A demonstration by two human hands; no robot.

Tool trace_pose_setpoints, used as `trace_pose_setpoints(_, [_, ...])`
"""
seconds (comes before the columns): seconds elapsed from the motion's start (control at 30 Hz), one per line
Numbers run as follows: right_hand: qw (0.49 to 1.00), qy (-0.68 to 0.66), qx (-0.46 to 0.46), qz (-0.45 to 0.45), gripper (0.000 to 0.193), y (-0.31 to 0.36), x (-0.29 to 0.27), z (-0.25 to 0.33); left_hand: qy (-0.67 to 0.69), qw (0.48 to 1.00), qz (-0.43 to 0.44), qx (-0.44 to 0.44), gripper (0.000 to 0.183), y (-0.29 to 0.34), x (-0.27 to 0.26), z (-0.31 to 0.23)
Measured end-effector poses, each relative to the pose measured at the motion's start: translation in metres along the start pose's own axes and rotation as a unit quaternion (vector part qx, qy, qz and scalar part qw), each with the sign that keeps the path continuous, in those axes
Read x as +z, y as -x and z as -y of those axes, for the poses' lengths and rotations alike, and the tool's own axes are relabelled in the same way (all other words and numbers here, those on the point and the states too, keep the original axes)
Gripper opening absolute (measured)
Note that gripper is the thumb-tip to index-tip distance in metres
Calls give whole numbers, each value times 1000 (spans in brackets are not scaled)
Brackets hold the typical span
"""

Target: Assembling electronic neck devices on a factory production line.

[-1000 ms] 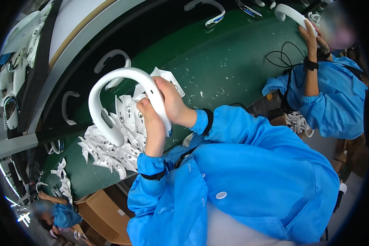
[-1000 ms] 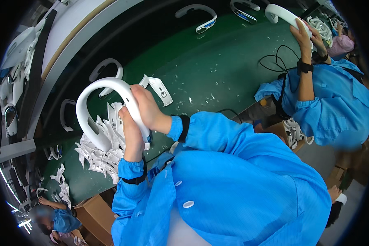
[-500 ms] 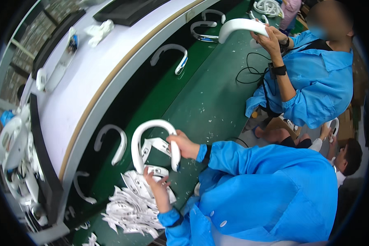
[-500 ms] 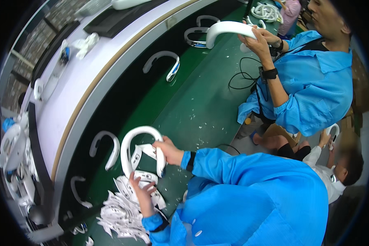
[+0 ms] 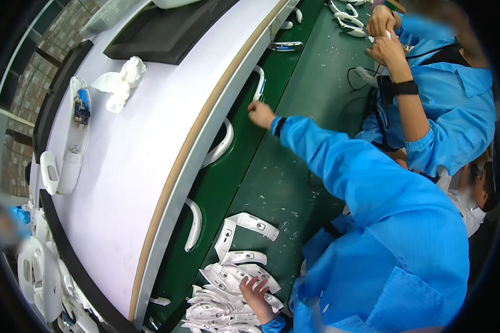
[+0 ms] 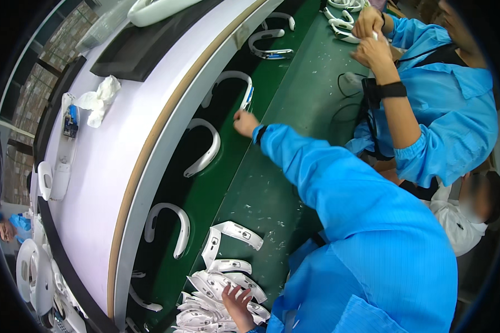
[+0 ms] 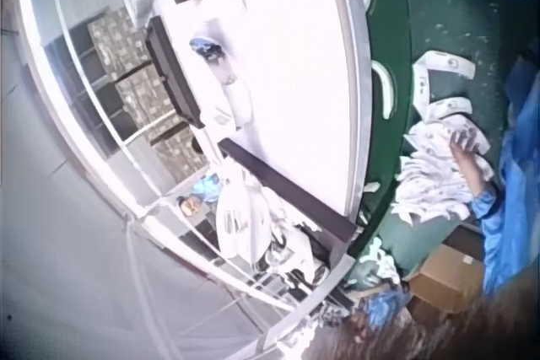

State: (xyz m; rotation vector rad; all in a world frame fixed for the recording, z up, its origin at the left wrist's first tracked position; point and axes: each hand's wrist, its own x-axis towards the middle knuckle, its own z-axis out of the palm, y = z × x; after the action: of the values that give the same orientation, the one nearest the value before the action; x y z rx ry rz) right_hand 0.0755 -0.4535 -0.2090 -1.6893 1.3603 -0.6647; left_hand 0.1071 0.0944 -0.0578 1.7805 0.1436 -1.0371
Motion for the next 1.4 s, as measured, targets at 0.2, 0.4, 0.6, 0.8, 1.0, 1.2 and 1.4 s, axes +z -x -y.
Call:
trace_pose_setpoints(0.2, [966,252,26,40,62,-43,-41,5,-6,999,19,-28,50,-1,12,-5])
trace_pose_setpoints(0.4, [970,239,32,37,45,-108,-33,-38,-49,994,96,-30,46,-11,33,-12])
trace_pose_setpoints(0.6, [995,72,-2,-63,22,-10,-71,6,-34,998,27,49,41,-10,24,-31])
trace_pose_setpoints(0.8, [987,-60,-115,99,14,148,-117,66,-67,985,103,125,38,-23,45,-76])
trace_pose_setpoints(1.0, [947,38,-237,213,22,326,-111,114,22,962,273,-15,75,-34,112,-74])
trace_pose_setpoints(1.2, [763,-71,-318,558,46,375,-121,112,190,975,87,78,40,-22,96,-22])
trace_pose_setpoints(1.4, [992,3,52,114,60,92,-194,59,293,921,206,154,48,63,58,-31])
